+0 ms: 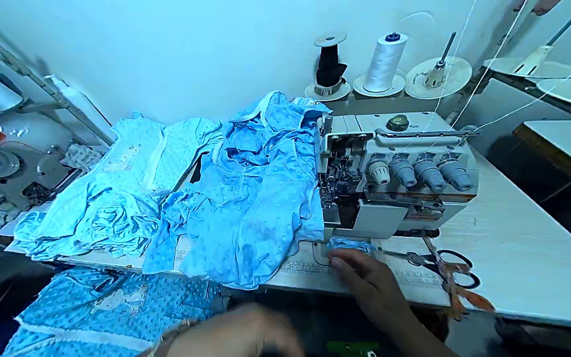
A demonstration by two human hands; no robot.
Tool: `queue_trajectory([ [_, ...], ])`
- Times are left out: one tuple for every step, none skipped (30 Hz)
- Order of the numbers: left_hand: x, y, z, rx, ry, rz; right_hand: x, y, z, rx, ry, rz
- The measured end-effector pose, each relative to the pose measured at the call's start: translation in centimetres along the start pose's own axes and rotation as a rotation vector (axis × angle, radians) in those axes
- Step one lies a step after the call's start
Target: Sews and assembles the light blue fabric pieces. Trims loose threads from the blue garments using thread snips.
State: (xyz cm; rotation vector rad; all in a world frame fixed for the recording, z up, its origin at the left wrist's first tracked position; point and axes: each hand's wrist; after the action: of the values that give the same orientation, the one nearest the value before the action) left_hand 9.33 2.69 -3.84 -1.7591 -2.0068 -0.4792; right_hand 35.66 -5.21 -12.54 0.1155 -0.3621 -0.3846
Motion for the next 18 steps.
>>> queue_trajectory([
  [1.3,0.9,-1.3,-0.064,0.212,-0.149,-0.6,0.1,0.6,-0.096,0.078,0.036],
  [2.7,2.2,-2.1,-0.062,0.469,-0.326,-1.1,0.3,1.3,-0.186,0.162,0.056],
  [4.0,3.8,-2.5,0.013,0.701,-0.458,-1.8,0.6,2.0,-0.274,0.255,0.061],
  [5.3,5.5,-2.7,0.149,0.818,-0.511,-2.4,0.9,2.5,-0.346,0.340,0.062],
  [6.4,7.2,-2.6,0.320,0.835,-0.507,-3.1,1.1,2.9,-0.400,0.413,0.068],
  [7.2,8.7,-2.1,0.485,0.799,-0.468,-3.7,1.2,3.2,-0.441,0.477,0.074],
  [8.0,9.6,-1.2,0.585,0.738,-0.443,-4.3,1.4,3.5,-0.475,0.539,0.082],
  [8.9,9.9,-0.4,0.619,0.642,-0.462,-4.7,1.5,3.8,-0.499,0.596,0.091],
  [9.8,9.5,0.0,0.624,0.542,-0.497,-5.1,1.7,4.0,-0.507,0.648,0.096],
  [10.6,8.8,0.1,0.616,0.435,-0.544,-5.6,1.8,4.0,-0.505,0.699,0.101],
  [11.3,7.9,0.1,0.596,0.306,-0.601,-6.0,1.9,4.0,-0.507,0.753,0.116],
  [11.7,6.8,0.0,0.556,0.128,-0.678,-6.4,2.1,4.0,-0.506,0.814,0.144],
  [11.8,5.7,-0.5,0.506,-0.078,-0.764,-6.7,2.2,4.2,-0.501,0.888,0.169],
  [11.9,4.7,-1.3,0.439,-0.273,-0.850,-7.0,2.2,4.5,-0.498,0.978,0.173],
  [11.7,3.6,-2.5,0.354,-0.442,-0.928,-7.1,2.1,5.0,-0.495,1.069,0.141],
  [11.2,2.5,-3.9,0.263,-0.564,-0.971,-7.1,1.9,5.6,-0.487,1.151,0.075],
  [10.7,1.6,-5.0,0.184,-0.654,-0.992,-6.9,1.8,6.2,-0.472,1.230,0.005],
  [10.2,0.7,-5.6,0.133,-0.691,-1.002,-6.5,1.7,6.6,-0.449,1.279,-0.064],
])
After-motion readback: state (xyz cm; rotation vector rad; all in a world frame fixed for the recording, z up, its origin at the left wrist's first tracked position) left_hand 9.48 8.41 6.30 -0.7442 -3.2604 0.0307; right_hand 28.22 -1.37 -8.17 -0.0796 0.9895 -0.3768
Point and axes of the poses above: each hand's wrist, its own y-axis towards the middle knuckle, its own x-axis out of the back of the hand, z = x × y, and after that the axes turned 1 degree about -z, right-handed
